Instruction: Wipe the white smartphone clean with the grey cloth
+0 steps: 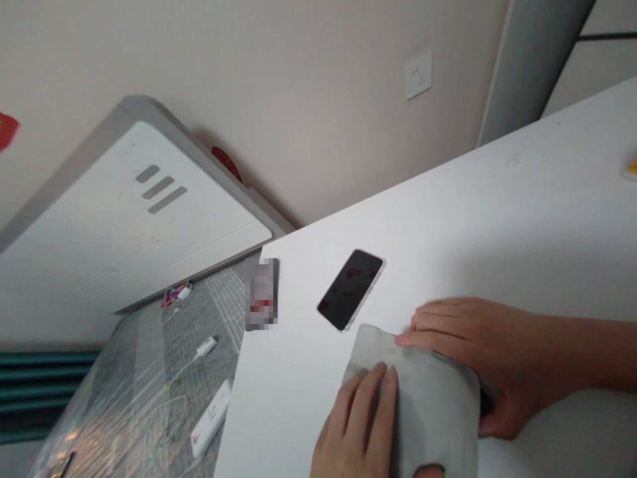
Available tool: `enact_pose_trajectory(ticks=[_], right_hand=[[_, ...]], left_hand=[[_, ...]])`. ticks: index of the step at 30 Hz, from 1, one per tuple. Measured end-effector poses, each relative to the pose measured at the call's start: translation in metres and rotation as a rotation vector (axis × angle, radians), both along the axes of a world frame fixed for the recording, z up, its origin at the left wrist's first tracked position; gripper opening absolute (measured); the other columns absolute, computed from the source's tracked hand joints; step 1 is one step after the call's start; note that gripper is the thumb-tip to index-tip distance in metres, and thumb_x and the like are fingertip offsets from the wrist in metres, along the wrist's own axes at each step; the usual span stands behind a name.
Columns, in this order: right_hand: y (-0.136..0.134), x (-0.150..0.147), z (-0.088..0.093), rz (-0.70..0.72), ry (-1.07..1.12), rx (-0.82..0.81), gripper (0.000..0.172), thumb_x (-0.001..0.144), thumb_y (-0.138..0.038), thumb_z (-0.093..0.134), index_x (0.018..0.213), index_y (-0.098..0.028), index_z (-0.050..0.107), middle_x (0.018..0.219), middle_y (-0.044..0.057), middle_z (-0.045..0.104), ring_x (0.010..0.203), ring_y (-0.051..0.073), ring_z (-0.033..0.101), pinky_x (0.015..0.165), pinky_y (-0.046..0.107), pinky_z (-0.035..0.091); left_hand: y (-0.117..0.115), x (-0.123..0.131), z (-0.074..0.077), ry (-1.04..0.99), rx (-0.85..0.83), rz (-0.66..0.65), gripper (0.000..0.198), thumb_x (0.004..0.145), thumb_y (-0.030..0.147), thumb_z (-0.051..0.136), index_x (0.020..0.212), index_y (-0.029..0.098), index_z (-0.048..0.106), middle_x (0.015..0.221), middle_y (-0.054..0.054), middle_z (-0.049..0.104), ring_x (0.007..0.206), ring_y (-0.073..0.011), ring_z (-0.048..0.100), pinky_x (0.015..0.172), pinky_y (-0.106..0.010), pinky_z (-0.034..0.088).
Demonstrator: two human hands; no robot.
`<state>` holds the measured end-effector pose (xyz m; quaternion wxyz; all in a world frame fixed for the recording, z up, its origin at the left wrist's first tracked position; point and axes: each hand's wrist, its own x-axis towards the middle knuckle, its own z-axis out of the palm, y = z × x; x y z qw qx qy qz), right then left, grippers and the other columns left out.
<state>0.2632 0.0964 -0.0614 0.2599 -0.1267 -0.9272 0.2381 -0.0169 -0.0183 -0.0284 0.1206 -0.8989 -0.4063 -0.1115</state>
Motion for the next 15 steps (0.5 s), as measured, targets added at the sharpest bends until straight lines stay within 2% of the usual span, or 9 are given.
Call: enact_pose_trajectory(ticks=[3, 5, 7, 9, 12, 15], right_hand=[[-0.002, 0.001, -0.001, -0.023, 0.043, 0.036, 0.104, 0.071, -0.052, 0.089, 0.156, -0.011, 0.045, 0.128, 0.019, 0.075, 0.109, 0.033, 0.074, 0.102, 0.046, 0.058], [-0.003, 0.000, -0.002, -0.033, 0.063, 0.041, 0.101, 0.073, -0.053, 0.087, 0.155, -0.011, 0.046, 0.122, 0.017, 0.077, 0.103, 0.031, 0.075, 0.096, 0.044, 0.060], [-0.004, -0.001, -0.002, -0.056, 0.075, 0.054, 0.096, 0.076, -0.056, 0.085, 0.152, -0.011, 0.049, 0.118, 0.017, 0.079, 0.097, 0.031, 0.076, 0.090, 0.044, 0.061], [-0.006, -0.002, -0.002, -0.083, 0.078, 0.065, 0.092, 0.079, -0.057, 0.084, 0.151, -0.011, 0.051, 0.116, 0.018, 0.080, 0.094, 0.031, 0.077, 0.088, 0.044, 0.062], [-0.008, -0.004, -0.003, -0.113, 0.065, 0.026, 0.086, 0.082, -0.056, 0.084, 0.150, -0.013, 0.053, 0.117, 0.017, 0.081, 0.095, 0.031, 0.079, 0.087, 0.043, 0.062], [-0.007, -0.005, -0.006, -0.165, 0.041, -0.127, 0.077, 0.087, -0.063, 0.081, 0.146, -0.020, 0.058, 0.119, 0.014, 0.082, 0.097, 0.030, 0.080, 0.085, 0.039, 0.061]], left_hand=[[0.003, 0.002, -0.001, 0.072, 0.029, -0.086, 0.075, 0.110, 0.070, 0.040, 0.144, 0.007, 0.065, 0.138, -0.010, 0.077, 0.124, -0.0220, 0.076, 0.103, -0.026, 0.061], [0.004, 0.003, -0.005, 0.072, 0.048, -0.105, 0.080, 0.113, 0.066, 0.033, 0.159, 0.003, 0.050, 0.140, -0.011, 0.076, 0.127, -0.0212, 0.075, 0.104, -0.025, 0.060], [0.004, 0.005, -0.010, 0.044, 0.077, -0.084, 0.084, 0.114, 0.065, 0.025, 0.170, 0.003, 0.028, 0.138, -0.011, 0.076, 0.123, -0.0218, 0.077, 0.097, -0.027, 0.064], [0.005, 0.008, -0.015, 0.021, 0.111, -0.070, 0.082, 0.115, 0.061, 0.021, 0.173, 0.003, 0.016, 0.133, -0.010, 0.078, 0.115, -0.0228, 0.080, 0.086, -0.029, 0.067], [0.009, 0.009, -0.021, 0.015, 0.144, -0.088, 0.074, 0.117, 0.051, 0.024, 0.173, 0.003, 0.015, 0.123, -0.008, 0.082, 0.105, -0.0225, 0.083, 0.075, -0.028, 0.068], [0.012, 0.006, -0.030, -0.090, 0.151, -0.078, 0.065, 0.118, 0.041, 0.030, 0.173, 0.007, 0.022, 0.119, -0.008, 0.083, 0.095, -0.0203, 0.085, 0.070, -0.022, 0.066]])
